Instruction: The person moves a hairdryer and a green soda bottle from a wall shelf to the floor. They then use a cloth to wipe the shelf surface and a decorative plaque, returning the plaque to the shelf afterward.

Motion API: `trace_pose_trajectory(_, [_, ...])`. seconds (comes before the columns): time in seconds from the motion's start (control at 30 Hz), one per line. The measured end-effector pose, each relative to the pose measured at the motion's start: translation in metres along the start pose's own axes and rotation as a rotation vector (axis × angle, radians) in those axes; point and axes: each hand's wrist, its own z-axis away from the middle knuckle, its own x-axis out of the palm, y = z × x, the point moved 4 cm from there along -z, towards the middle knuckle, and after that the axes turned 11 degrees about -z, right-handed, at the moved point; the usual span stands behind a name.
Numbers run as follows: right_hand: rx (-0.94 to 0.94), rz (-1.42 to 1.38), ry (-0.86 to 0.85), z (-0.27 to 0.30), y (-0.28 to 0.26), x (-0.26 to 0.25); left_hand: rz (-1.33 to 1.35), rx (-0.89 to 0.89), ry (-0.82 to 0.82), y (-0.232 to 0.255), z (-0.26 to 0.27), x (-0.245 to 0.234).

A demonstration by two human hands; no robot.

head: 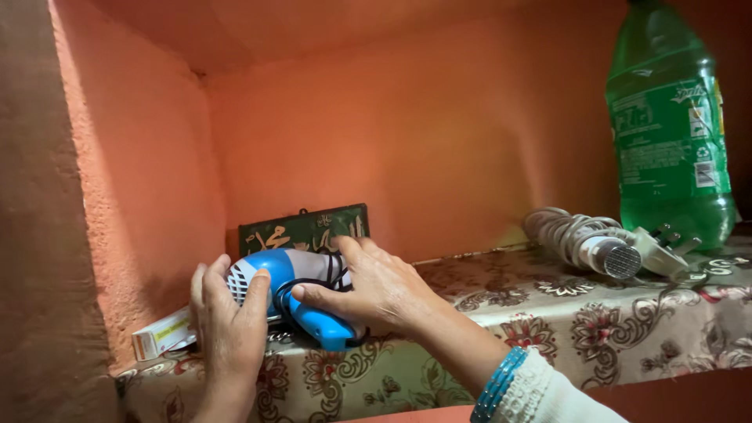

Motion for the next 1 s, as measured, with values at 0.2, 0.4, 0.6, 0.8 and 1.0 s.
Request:
trace_pose_trajectory(0.2, [0.071,0.04,-0.103,-0.005,-0.012,0.01,0.239,-0.126,-0.205,0.012,-0.009,-0.001])
trace_pose_trajectory(0.4, [0.131,0.104,-0.155,-0.007,-0.016,0.019,0.369,-0.298,-0.29,0.007,-0.013,0.001])
trace_pose_trajectory(0.6, [0.236,0.168,-0.286,-0.01,-0.022,0.025,0.345,-0.309,-0.31,0.007,-0.015,-0.001])
trace_pose_trajectory(0.8, [0.278,0.176,-0.261,-0.011,-0.03,0.03,0.413,-0.335,-0.309,0.009,-0.013,-0.003])
trace_pose_trajectory(1.0, [0.257,0.186,-0.203,-0.018,-0.031,0.039,0.383,-0.28,-0.249,0.011,-0.013,-0.005])
